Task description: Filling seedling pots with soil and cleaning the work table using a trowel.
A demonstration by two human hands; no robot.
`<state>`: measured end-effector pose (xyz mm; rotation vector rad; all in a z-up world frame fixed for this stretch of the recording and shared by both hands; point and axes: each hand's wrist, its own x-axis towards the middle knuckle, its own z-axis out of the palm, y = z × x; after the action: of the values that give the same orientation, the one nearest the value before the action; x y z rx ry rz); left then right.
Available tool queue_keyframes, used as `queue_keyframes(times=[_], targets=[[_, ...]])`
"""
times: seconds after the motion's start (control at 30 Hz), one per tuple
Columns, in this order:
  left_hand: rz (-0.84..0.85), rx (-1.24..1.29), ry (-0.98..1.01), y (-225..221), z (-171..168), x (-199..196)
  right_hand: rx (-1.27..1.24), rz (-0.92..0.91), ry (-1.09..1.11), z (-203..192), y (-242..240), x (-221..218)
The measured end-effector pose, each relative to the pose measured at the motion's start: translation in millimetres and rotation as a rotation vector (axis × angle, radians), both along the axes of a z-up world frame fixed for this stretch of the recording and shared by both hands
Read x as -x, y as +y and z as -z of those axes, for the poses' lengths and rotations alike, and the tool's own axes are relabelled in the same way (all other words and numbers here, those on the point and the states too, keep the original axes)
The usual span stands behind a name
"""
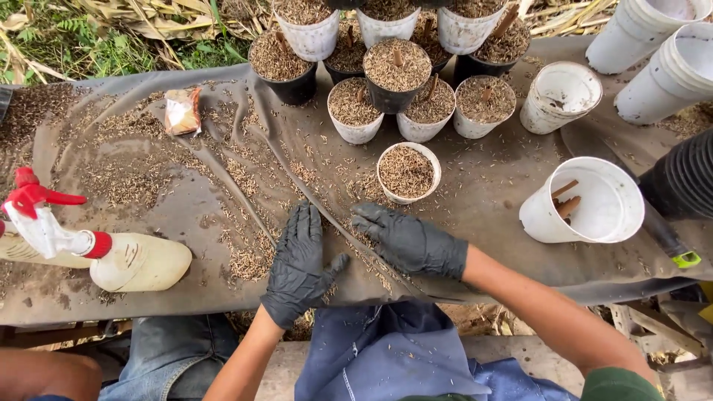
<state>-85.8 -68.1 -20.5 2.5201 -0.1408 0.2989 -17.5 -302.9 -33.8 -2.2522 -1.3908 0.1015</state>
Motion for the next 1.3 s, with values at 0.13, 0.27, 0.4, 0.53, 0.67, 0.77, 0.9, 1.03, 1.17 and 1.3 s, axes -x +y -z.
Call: queue_keyframes(times=[0.13,0.27,0.4,0.53,0.67,0.77,0.9,1.03,1.17,1.3], targets=[[0.121,-0.46,0.0,18,52,-9,0.161,-0.081,-0.006,-20,-7,-3],[-0.064,-0.593,-0.231,3,73,-10,0.249,-0.106,-0.087,-28,-5,-6],[-0.076,-0.589,-0.232,5,99,-18,0.235,-0.141,-0.086,-27,12,-5],[-0.092,-0.58,-0.23,4,125,-26,0.083,0.055,0.086,-37,36,8],[-0.109,-0.57,-0.235,11,149,-39,-0.138,0.182,0.257,-29,47,6],[-0.127,-0.562,-0.234,12,167,-46,0.065,0.015,-0.097,-3,31,2],[-0.227,-0.574,-0.213,-13,144,-40,0.095,0.028,-0.042,-27,36,4],[-0.198,-0.571,-0.198,4,114,-37,0.221,0.151,-0.245,11,42,-6],[0.009,-0.521,-0.183,18,94,-37,0.218,0.173,-0.405,32,48,-18],[0.065,-0.403,-0.289,10,52,-28,0.051,0.152,-0.491,67,53,-28]])
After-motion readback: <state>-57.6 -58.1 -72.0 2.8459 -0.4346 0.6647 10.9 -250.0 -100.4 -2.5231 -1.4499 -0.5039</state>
